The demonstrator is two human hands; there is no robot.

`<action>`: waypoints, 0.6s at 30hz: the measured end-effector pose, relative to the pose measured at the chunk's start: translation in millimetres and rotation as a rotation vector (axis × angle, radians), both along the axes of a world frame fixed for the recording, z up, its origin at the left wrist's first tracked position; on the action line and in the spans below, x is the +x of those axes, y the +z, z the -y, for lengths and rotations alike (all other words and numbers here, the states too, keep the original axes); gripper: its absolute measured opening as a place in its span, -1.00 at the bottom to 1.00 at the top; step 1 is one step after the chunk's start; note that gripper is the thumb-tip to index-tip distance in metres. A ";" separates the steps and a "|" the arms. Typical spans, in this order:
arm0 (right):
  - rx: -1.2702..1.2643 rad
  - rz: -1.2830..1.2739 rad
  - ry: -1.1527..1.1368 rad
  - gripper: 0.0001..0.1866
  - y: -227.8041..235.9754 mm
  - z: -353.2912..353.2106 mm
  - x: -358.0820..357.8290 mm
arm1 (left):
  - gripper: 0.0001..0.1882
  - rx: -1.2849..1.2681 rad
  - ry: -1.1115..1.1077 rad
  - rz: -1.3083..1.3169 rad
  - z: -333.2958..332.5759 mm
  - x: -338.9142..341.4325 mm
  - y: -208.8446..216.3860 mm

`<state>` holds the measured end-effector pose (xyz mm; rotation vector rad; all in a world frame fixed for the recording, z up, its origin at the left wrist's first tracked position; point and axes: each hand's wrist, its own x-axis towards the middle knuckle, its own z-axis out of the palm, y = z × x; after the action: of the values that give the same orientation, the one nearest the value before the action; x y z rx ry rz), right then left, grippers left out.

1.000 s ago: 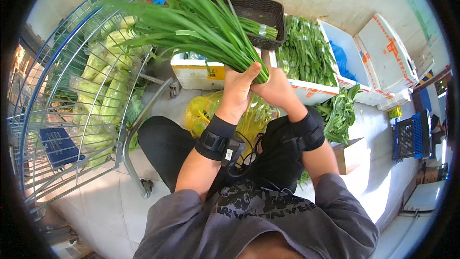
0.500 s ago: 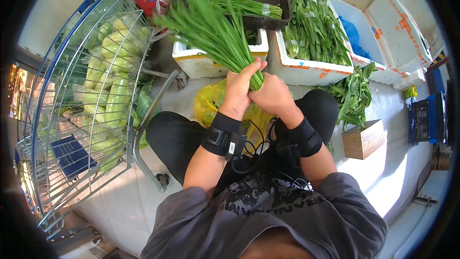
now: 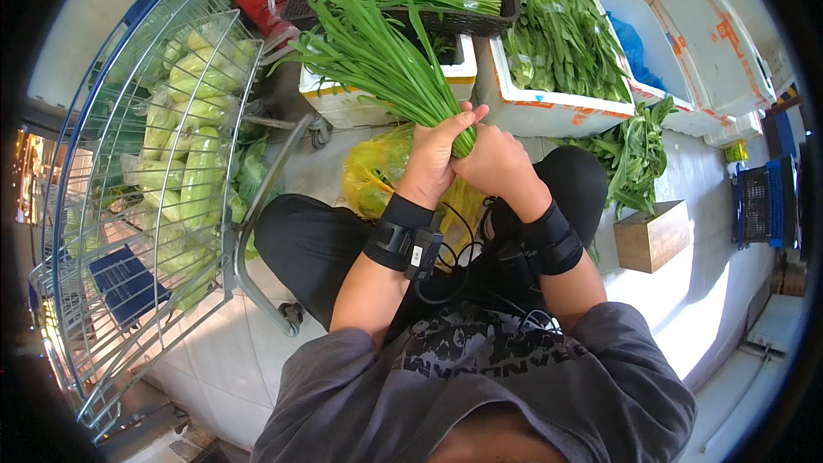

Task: The person picks up a bunch of green onions, removes individual stems from the bundle, aligns the ends, and wraps the stalks with tape.

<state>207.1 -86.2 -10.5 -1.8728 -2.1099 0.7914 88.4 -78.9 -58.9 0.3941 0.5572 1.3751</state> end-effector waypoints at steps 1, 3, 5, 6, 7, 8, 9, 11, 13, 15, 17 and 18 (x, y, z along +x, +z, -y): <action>0.047 -0.012 0.015 -0.51 0.3 0.0 -0.1 | -0.52 0.025 0.025 0.016 0.2 1.8 2.3; 0.089 -0.026 0.022 -0.49 6.1 -1.3 1.5 | -0.51 0.012 0.054 -0.018 -1.9 1.3 7.1; 0.034 -0.203 0.055 -0.36 15.3 -3.3 3.0 | -0.49 0.018 0.115 -0.082 -3.4 -0.2 19.2; 0.025 -0.209 0.042 -0.36 13.8 -5.9 6.6 | -0.49 0.008 0.103 -0.088 -2.6 -1.2 25.6; 0.005 -0.379 0.146 -0.27 13.1 -9.4 13.6 | -0.48 0.066 0.149 -0.127 -2.1 -3.1 35.1; -0.010 -0.549 0.252 -0.17 15.7 -11.1 19.6 | -0.48 0.128 0.197 -0.164 -3.7 -6.1 39.4; -0.203 -0.691 0.334 -0.14 23.0 -10.3 28.2 | -0.46 0.175 0.259 -0.120 -6.8 -10.7 39.8; -0.264 -1.037 0.204 -0.21 19.1 -10.9 29.8 | -0.44 0.221 0.275 -0.110 -9.1 -17.7 52.1; -0.365 -1.528 -0.028 -0.26 17.9 -15.8 22.7 | -0.42 0.305 0.323 -0.072 -8.0 -19.2 67.6; -0.381 -1.689 -0.027 -0.22 15.6 -18.0 10.6 | -0.42 0.297 0.358 -0.107 -5.0 -21.3 75.0; -0.453 -1.931 -0.066 -0.11 26.6 -11.0 -1.8 | -0.40 0.300 0.414 -0.154 0.4 -13.7 84.3; -0.441 -1.979 -0.124 -0.13 27.1 -10.0 -9.2 | -0.40 0.296 0.387 -0.162 2.5 -8.2 87.6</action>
<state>197.9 -76.3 16.5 -0.4012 -0.4923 1.8843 80.2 -81.4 28.7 0.6668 0.5837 1.8183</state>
